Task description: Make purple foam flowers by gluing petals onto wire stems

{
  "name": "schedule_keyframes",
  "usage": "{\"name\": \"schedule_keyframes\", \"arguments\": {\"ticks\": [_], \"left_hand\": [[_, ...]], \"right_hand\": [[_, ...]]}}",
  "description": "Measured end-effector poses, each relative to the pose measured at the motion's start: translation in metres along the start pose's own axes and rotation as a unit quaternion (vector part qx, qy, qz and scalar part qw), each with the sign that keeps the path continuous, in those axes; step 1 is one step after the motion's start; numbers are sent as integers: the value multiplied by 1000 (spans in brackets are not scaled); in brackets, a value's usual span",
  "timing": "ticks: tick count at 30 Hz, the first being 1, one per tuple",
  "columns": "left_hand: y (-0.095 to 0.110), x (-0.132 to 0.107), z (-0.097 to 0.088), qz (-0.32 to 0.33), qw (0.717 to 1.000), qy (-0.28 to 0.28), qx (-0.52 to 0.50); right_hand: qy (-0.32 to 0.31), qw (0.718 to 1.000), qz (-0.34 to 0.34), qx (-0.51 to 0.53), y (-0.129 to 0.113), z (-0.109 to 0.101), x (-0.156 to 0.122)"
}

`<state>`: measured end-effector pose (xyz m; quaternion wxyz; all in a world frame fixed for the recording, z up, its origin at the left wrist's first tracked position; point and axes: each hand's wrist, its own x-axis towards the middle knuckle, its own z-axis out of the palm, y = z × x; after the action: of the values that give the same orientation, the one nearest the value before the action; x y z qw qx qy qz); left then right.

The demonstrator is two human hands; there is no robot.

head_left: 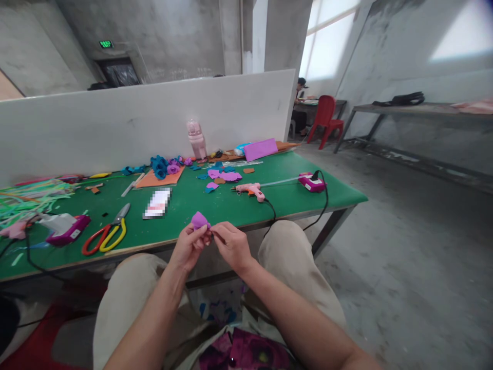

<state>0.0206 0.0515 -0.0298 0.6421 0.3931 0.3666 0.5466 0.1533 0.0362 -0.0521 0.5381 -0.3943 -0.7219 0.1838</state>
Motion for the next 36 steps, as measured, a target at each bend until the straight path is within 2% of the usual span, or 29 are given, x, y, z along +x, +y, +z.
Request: {"name": "schedule_keyframes", "arguments": {"ticks": [3,6,8,10,12,14,17,24,30,36], "left_hand": [[0,0,-2,9,1000,-1,10],[2,-1,-2,30,998,12,52],[4,-2,-2,44,995,15,90],[6,-3,-2,55,991,7,123],[8,-4,-3,64,987,-6,147],[10,-4,-3,65,984,-20,163],[12,-5,-5,59,981,-40,180],[13,-6,-7,48,978,-45,200],[14,-5,-9,47,973,-53,218],[15,-5,-11,27,972,-67,225]], "right_hand": [[3,1000,8,19,-1,1,0],[26,988,100,112,2,2,3],[0,953,201,225,6,2,7],[-66,895,285,336,10,1,10],[-124,848,324,401,12,-1,12],[-149,828,336,423,13,-3,12],[-154,826,340,423,13,-6,11],[-170,854,294,395,14,-11,15],[-173,869,282,367,14,-13,15],[-155,870,287,369,14,-12,14]]}}
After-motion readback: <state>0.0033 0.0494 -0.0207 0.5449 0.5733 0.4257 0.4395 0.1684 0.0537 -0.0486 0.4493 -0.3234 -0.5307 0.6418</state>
